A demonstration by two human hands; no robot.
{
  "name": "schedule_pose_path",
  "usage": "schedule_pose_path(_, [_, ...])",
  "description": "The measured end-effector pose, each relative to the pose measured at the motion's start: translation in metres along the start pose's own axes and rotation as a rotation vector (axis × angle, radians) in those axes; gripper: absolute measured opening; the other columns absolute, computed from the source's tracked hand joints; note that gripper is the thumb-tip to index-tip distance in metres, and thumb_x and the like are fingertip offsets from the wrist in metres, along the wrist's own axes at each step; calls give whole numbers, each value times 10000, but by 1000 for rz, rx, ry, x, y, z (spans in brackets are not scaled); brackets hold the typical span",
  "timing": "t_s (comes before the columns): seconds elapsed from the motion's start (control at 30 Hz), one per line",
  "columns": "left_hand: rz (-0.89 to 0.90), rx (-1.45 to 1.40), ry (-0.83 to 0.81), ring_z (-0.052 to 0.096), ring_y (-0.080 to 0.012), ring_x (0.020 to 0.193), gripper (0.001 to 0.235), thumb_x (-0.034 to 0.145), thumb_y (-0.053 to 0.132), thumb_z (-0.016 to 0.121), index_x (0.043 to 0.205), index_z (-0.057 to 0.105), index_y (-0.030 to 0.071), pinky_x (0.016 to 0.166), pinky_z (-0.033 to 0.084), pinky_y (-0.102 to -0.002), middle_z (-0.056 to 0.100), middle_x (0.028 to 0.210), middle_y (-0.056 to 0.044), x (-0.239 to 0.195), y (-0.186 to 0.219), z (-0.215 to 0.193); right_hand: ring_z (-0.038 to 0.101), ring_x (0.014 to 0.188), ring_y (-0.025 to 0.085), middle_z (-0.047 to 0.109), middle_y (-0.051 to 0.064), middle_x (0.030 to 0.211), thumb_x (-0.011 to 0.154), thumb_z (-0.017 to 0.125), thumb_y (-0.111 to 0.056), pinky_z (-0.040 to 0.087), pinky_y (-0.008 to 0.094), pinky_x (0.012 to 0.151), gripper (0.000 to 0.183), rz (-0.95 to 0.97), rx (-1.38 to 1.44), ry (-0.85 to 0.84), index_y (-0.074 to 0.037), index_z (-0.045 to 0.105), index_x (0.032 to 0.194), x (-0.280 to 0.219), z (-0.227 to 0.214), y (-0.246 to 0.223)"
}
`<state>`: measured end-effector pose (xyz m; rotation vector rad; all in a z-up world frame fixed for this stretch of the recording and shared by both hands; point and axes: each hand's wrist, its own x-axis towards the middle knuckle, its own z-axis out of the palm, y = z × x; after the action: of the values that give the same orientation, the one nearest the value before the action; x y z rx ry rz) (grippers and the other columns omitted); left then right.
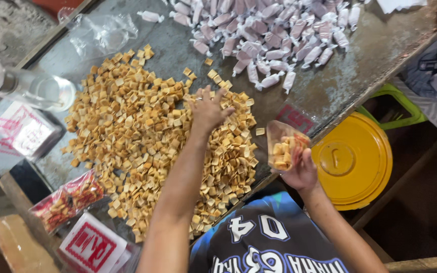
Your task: The person scoops small square crackers from a large pile on a table and places them into small clear plastic bags. The person fills one bag, sets it aside, and then repeats the process with a second bag.
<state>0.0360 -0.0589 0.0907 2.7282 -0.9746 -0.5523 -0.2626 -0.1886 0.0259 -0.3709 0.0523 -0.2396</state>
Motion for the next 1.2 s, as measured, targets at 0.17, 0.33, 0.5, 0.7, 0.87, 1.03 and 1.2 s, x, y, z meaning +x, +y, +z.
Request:
schedule_pose_path(0.17, [164,19,-124,161,-457,1559,713,929,653,594,1550,438,339,1125,245,-770,228,1693,-153,13,53,18,673,1127,359,626,162,1365,960,536,-569,591,613,855,743,-60,-31,83,-124,373,1532,-15,-21,-29])
schedule_pose_path(0.33, [340,-2,232,579,-398,1250,222,941,352,661,1122,712,236,1065,456,-497,584,1290,-113,-7,-17,67,660,1147,367,599,172,1395,993,492,-536,581,627,873,713,-12,26,70,-117,334,1548,-8,-40,-30])
schedule_pose_path(0.5, [-314,-263,118,724,-277,1029,352,821,431,730,1172,720,415,901,575,-442,654,1159,20,-52,-92,52,634,1190,363,592,178,1399,998,421,-551,552,628,926,697,107,5,-4,-163,318,1567,17,-40,-12])
schedule_pose_path(0.7, [-522,-337,46,649,-254,1232,508,816,386,768,1312,661,401,1051,515,-403,676,1301,-33,-117,-135,-9,643,1173,343,609,128,1388,958,449,-583,513,591,981,717,214,-15,26,-179,389,1547,28,-12,22])
schedule_pose_path(0.87, [-399,-717,148,674,-226,1182,336,879,233,705,1180,737,377,1002,554,-359,722,1227,-6,-173,-104,-62,633,1184,383,596,173,1400,954,427,-573,487,621,997,726,287,-32,-2,-160,378,1549,29,-12,51])
schedule_pose_path(1.03, [-418,-863,239,729,-126,1039,251,914,255,727,1118,752,400,902,588,-286,749,1135,115,-187,-141,-47,646,1186,361,610,173,1386,977,434,-563,493,626,995,701,297,-13,-11,-139,398,1534,24,15,74])
schedule_pose_path(1.2, [-296,-480,290,713,-232,1033,161,920,332,703,1066,767,314,934,573,-375,743,1038,5,-142,-184,41,675,1137,377,612,218,1367,1001,456,-533,571,602,898,660,225,35,-23,-116,417,1510,8,36,93])
